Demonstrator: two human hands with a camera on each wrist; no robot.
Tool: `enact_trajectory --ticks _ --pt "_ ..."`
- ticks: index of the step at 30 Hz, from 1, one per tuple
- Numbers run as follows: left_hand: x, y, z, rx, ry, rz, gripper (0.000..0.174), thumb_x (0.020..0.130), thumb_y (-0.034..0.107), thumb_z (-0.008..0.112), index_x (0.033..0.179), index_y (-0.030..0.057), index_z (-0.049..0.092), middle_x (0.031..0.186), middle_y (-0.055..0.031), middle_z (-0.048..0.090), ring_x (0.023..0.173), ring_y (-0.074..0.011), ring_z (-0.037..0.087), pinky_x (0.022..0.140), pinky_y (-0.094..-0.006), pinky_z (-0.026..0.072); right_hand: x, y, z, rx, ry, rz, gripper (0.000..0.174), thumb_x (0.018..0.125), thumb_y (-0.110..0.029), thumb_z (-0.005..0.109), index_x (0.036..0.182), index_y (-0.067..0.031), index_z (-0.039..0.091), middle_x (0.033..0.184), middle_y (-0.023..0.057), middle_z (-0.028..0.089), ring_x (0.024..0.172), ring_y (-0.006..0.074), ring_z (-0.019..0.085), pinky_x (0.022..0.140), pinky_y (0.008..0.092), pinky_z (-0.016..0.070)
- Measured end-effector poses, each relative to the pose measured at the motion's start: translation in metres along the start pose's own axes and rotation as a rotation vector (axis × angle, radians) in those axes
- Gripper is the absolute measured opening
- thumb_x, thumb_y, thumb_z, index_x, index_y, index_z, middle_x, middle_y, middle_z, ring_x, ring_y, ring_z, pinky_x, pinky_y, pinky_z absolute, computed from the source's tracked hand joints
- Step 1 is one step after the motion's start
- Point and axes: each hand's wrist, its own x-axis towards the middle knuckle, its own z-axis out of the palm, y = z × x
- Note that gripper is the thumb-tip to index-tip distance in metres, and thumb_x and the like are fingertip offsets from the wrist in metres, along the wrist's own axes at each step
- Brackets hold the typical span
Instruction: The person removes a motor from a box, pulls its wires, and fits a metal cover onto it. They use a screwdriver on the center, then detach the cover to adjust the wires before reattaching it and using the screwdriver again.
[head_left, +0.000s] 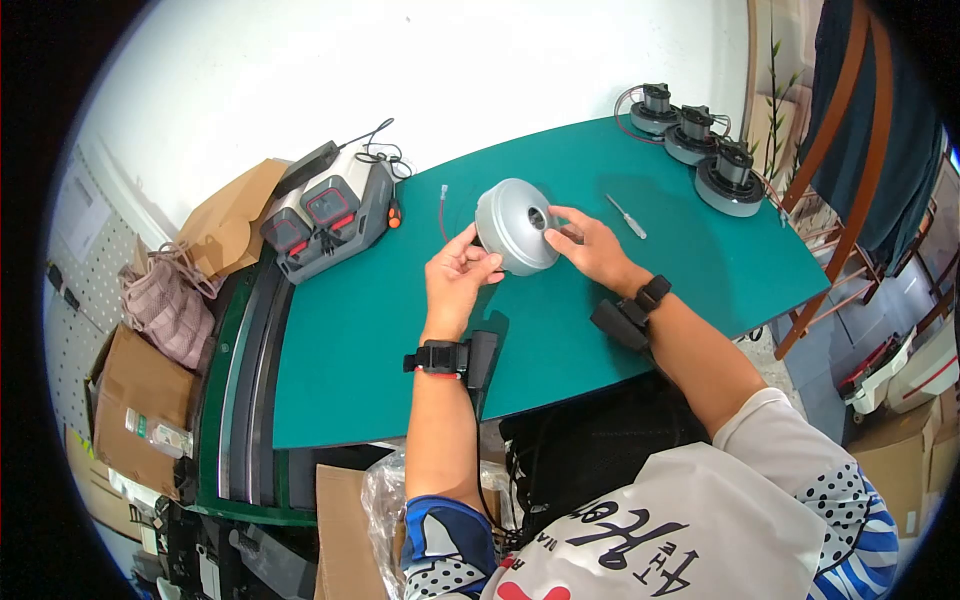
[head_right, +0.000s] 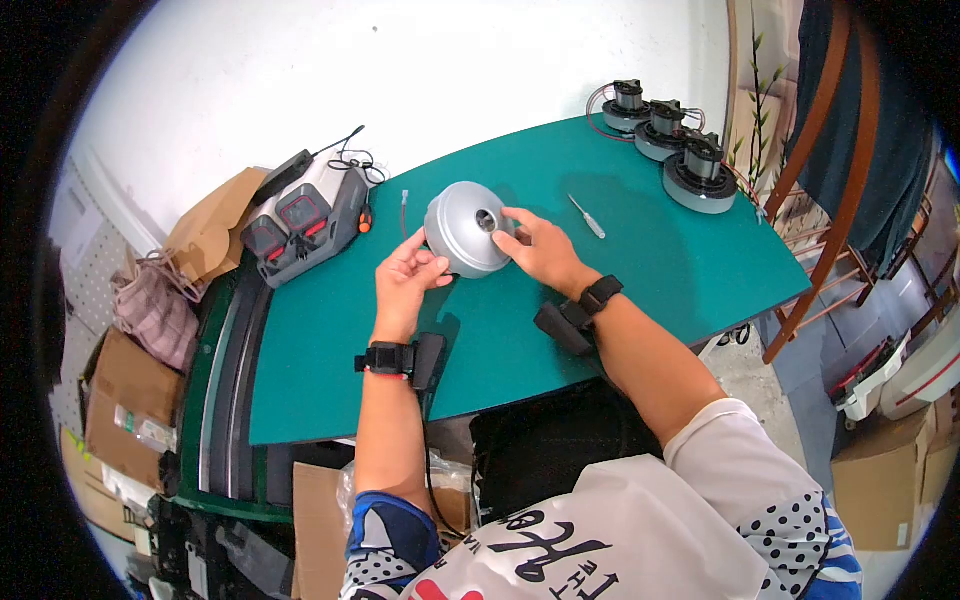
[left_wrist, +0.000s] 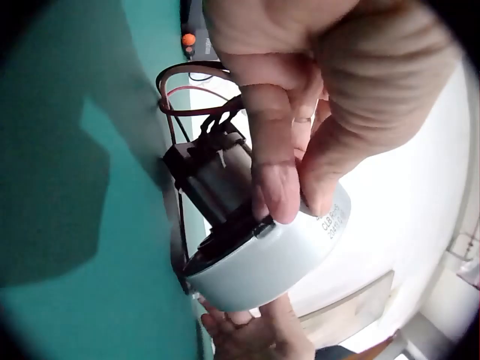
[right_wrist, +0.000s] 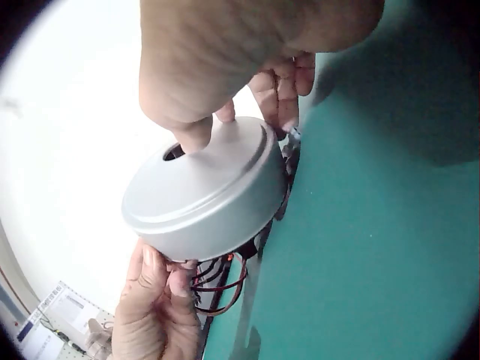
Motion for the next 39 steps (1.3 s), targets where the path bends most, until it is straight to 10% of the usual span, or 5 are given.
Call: enact_trajectory --ticks 9,18,24,39 --pt "-0.003 0.007 -0.011 0.078 0.062 -0.048 0.052 0.08 0.002 0.065 0.128 -0.0007 0.047 0.085 -0.0014 0.062 0.073 -0.0085 0.059 0.057 -0.0203 0.0515 -0.004 -0.006 0.004 -0.213 0.064 -0.068 0.056 0.081 -0.038 0.061 0.123 -0.0052 0.046 0.111 0.0187 0.059 0.094 0.028 0.061 0.081 0.0388 0.0468" --pt "-0.008 0.0 -0.001 0.215 0.085 0.108 0.051 0.084 0.006 0.064 0.13 -0.0027 0.044 0.093 -0.005 0.061 0.086 -0.0097 0.057 0.079 -0.0245 0.045 -0.003 -0.001 0.003 -0.058 -0.072 -0.15 0.079 0.075 -0.035 0.067 0.137 0.0007 0.032 0.133 0.0247 0.042 0.123 0.0358 0.042 0.102 0.0387 0.0336" --pt "-0.005 0.001 -0.016 0.031 0.064 -0.161 0.016 0.086 0.016 0.063 0.092 0.0012 0.059 0.083 -0.0069 0.065 0.072 -0.0151 0.064 0.069 -0.0287 0.0543 -0.002 0.001 0.003 -0.056 -0.071 -0.152 0.082 0.073 -0.037 0.069 0.136 0.0013 0.034 0.133 0.0252 0.041 0.122 0.0351 0.043 0.102 0.0383 0.0342" --pt "0.007 0.01 0.001 0.103 0.294 0.019 0.019 0.086 0.013 0.062 0.097 -0.0024 0.066 0.077 -0.0032 0.063 0.059 -0.0083 0.055 0.059 -0.023 0.049 -0.006 -0.016 -0.007 -0.026 -0.045 0.031 0.058 0.072 -0.036 0.069 0.117 -0.0015 0.054 0.1 0.0198 0.065 0.092 0.0303 0.063 0.083 0.0363 0.0472"
